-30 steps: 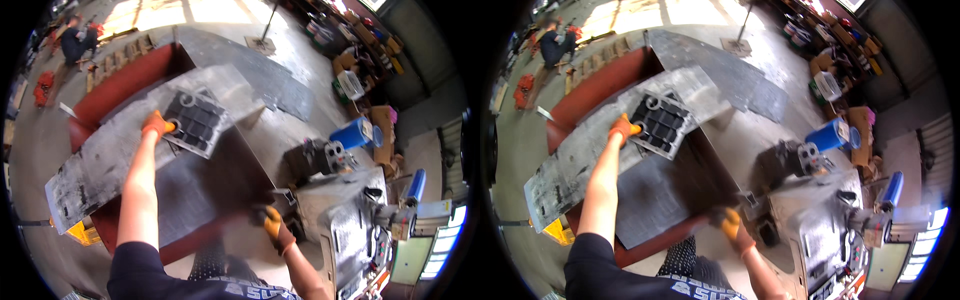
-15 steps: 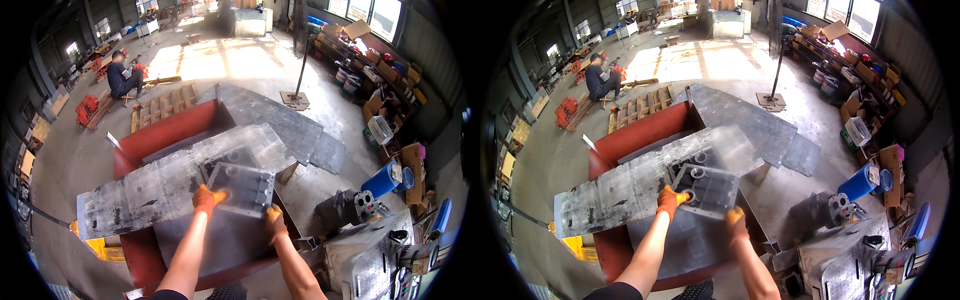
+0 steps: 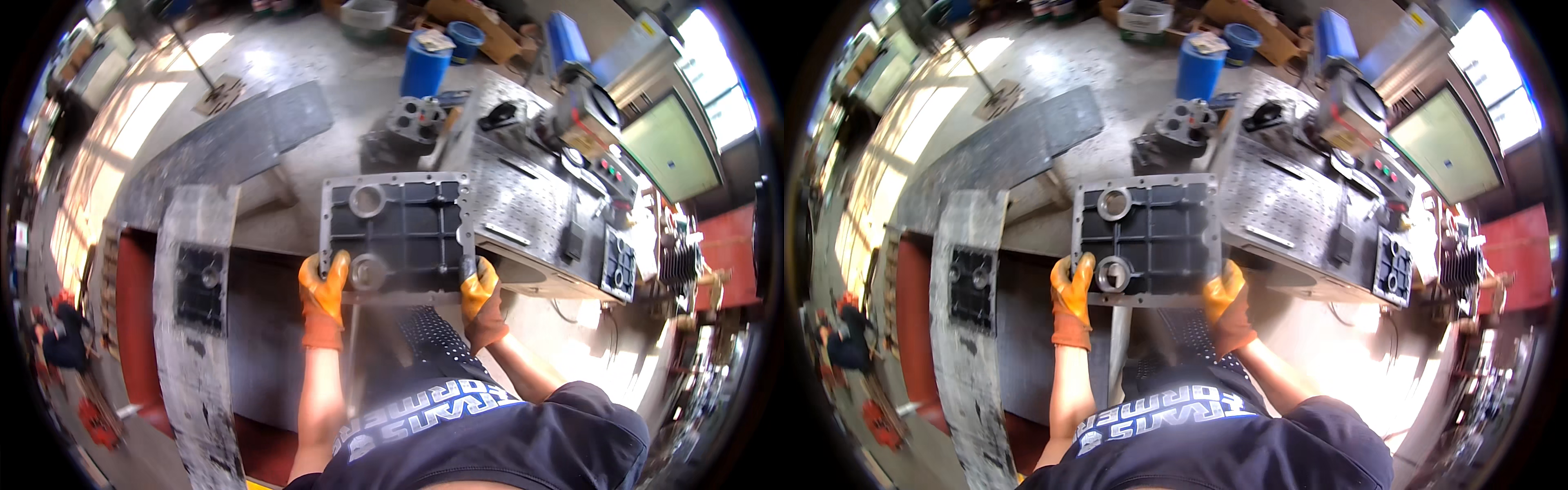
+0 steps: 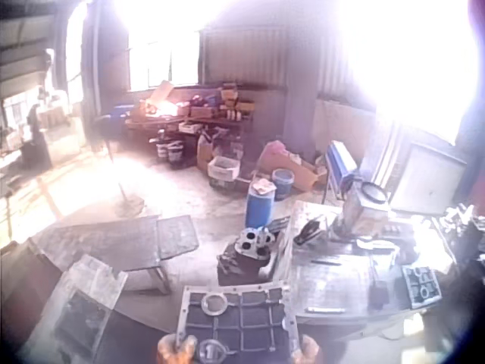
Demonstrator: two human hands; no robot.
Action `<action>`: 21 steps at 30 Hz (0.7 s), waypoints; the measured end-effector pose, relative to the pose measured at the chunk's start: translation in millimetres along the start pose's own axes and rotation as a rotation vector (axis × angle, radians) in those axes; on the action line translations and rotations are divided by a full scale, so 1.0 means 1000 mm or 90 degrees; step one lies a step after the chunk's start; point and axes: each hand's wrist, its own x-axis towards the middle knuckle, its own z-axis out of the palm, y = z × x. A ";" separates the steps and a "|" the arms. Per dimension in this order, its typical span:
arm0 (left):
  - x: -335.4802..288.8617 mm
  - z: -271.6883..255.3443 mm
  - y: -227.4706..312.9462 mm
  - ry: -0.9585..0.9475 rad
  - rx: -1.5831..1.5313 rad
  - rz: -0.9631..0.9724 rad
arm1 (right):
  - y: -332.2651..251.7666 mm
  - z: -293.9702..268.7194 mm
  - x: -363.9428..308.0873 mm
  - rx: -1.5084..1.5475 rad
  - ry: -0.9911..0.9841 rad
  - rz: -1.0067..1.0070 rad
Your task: The person picks up metal plates from a crate, places them on a metal workbench for processing, and luego places them inside a large red metal structure. The person then uses a hand tool to perform a task on a metal plate on the workbench before returning it to the crate.
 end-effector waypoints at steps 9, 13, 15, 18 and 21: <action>0.032 0.203 0.002 -0.194 0.067 0.044 | 0.074 -0.136 0.067 -0.010 0.174 0.159; 0.032 0.275 -0.014 -0.241 0.044 0.000 | 0.146 -0.187 0.112 -0.091 0.260 0.104; 0.029 0.299 -0.019 -0.219 0.031 0.012 | 0.167 -0.206 0.127 -0.127 0.213 0.075; 0.022 0.321 0.000 -0.177 0.020 -0.053 | 0.179 -0.218 0.145 -0.141 0.205 0.051; 0.024 0.328 -0.022 -0.156 0.091 0.029 | 0.182 -0.220 0.157 -0.073 0.221 0.007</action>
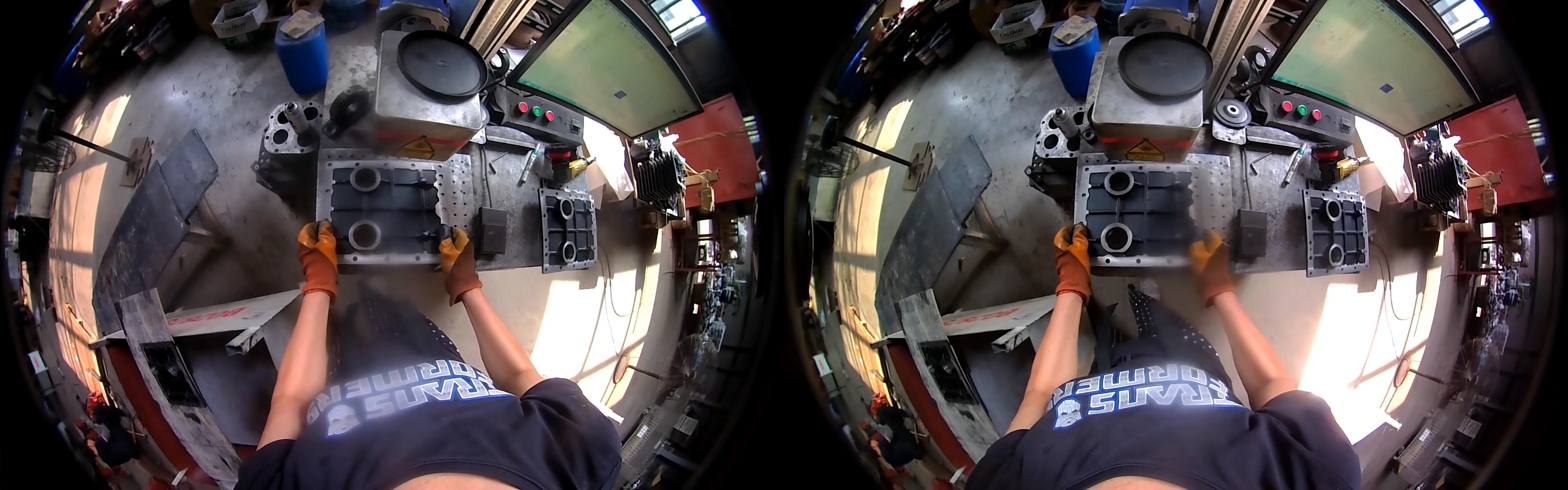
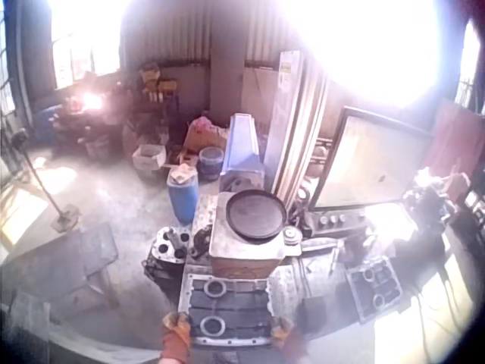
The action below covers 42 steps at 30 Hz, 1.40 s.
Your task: The person picks up metal plates from a crate, places them on a metal workbench for processing, and luego places them inside a large red metal structure. The person then uses a hand tool to perform a task on a metal plate on the workbench before returning it to the crate.
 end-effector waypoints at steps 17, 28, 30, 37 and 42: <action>0.033 -0.014 -0.070 -0.021 0.238 0.028 | -0.091 -0.006 0.030 -0.610 -0.180 0.051; 0.033 -0.014 -0.076 -0.016 0.113 0.032 | -0.067 -0.010 0.034 -0.503 -0.153 0.003; 0.032 -0.013 -0.068 -0.033 0.141 0.016 | -0.057 -0.011 0.037 -0.501 -0.151 -0.009; 0.033 -0.016 -0.056 -0.051 0.147 -0.018 | -0.048 -0.010 0.047 -0.550 -0.186 0.006; 0.034 -0.018 -0.052 -0.086 0.121 -0.025 | -0.055 -0.011 0.044 -0.549 -0.169 0.010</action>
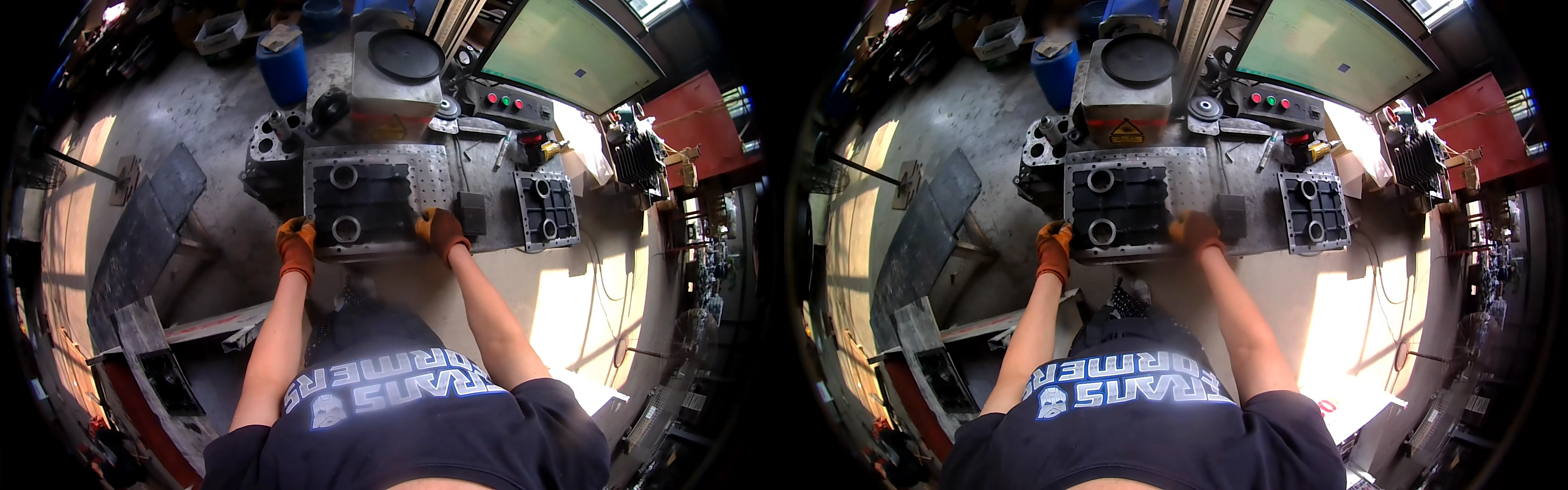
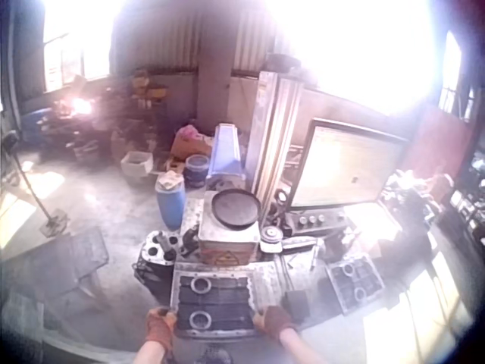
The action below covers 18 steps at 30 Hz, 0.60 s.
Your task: The person picks up metal plates from a crate, places them on a metal workbench for processing, and luego places them inside a large red metal structure. The person then uses a hand tool to perform a task on a metal plate on the workbench before returning it to the crate.
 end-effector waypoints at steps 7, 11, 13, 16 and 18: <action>0.002 -0.001 0.001 -0.051 -0.062 -0.054 | 0.003 -0.001 -0.002 0.034 -0.015 0.003; 0.002 0.000 -0.003 -0.037 -0.122 -0.116 | 0.000 -0.002 -0.001 0.041 -0.025 0.011; 0.001 0.000 -0.002 -0.034 -0.156 -0.120 | 0.000 -0.004 -0.004 0.034 -0.016 -0.008; 0.004 0.002 -0.009 -0.039 -0.201 -0.102 | 0.004 0.000 -0.004 0.002 0.003 -0.021; 0.004 0.001 -0.009 -0.045 -0.228 -0.124 | 0.007 0.003 -0.003 0.001 0.007 -0.026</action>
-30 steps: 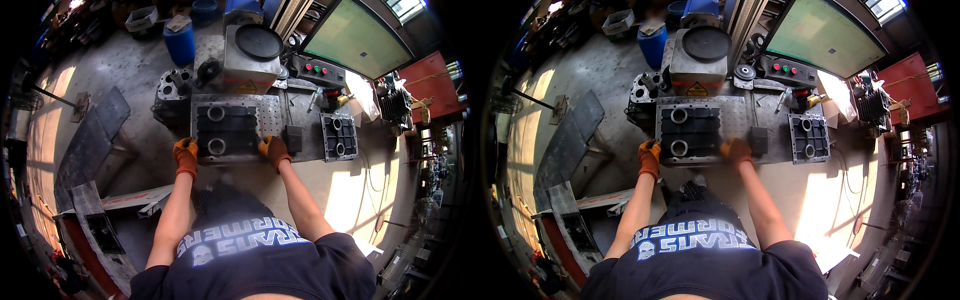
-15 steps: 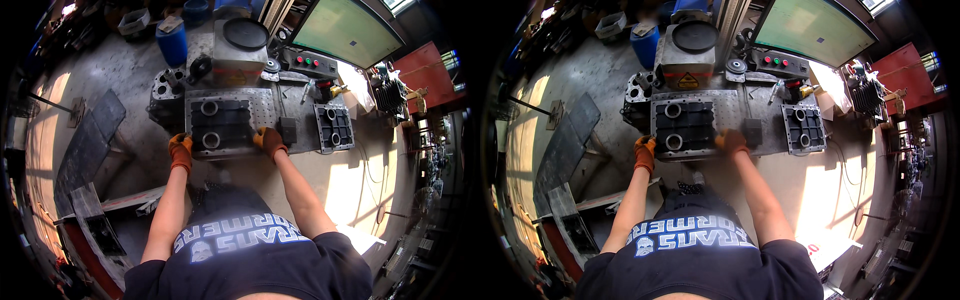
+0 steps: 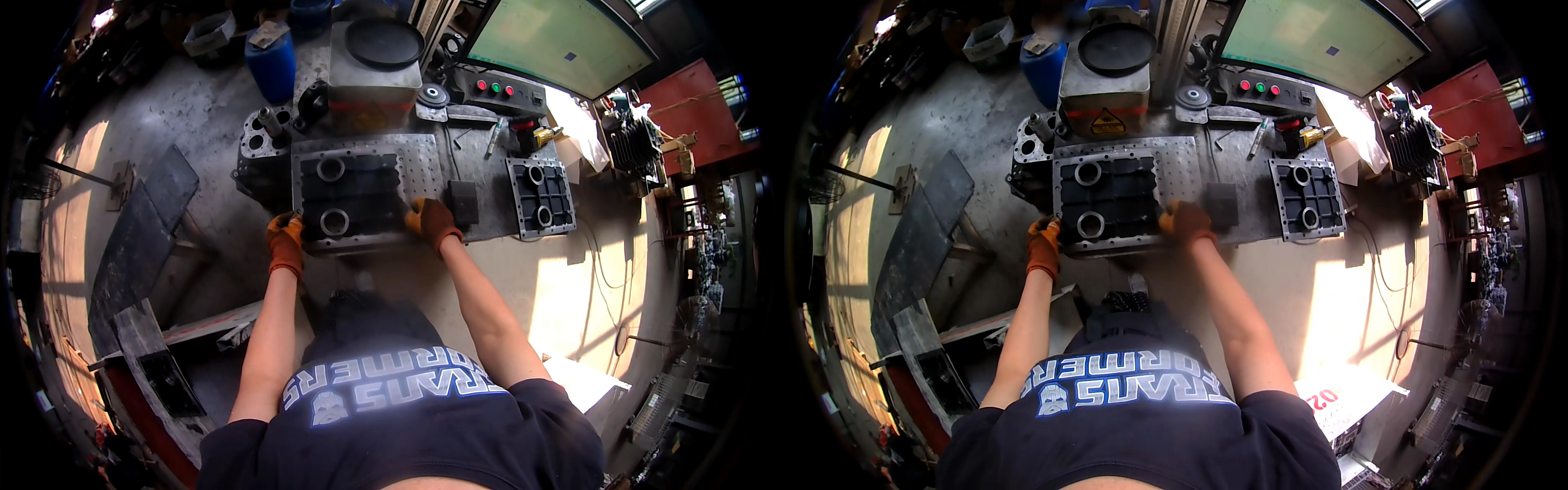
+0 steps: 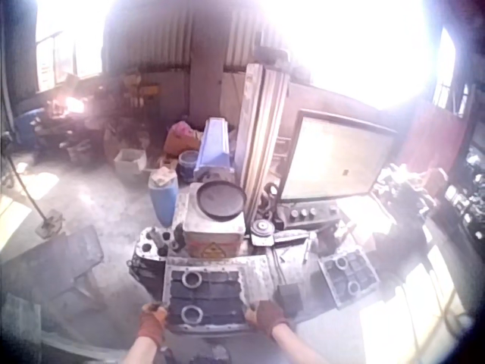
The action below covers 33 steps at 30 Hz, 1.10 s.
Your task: The person picks up metal plates from a crate, places them on a metal workbench for processing, and luego places them inside a large red metal structure. The person then uses a hand tool to perform a task on a metal plate on the workbench before returning it to the crate.
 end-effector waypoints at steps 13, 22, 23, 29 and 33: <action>-0.014 0.005 0.018 0.051 0.002 0.003 | 0.020 0.023 0.012 -0.080 -0.021 0.013; -0.006 -0.003 0.006 0.033 -0.038 0.000 | -0.032 -0.029 -0.031 -0.120 0.025 0.087; -0.010 -0.013 0.009 0.036 -0.086 0.020 | -0.041 -0.038 -0.043 -0.152 0.062 0.100; -0.029 -0.080 -0.020 0.109 0.017 0.118 | 0.032 -0.033 -0.083 -0.369 0.240 0.116; -0.064 -0.105 -0.038 0.103 -0.020 0.040 | 0.084 0.018 -0.082 -0.522 0.400 0.024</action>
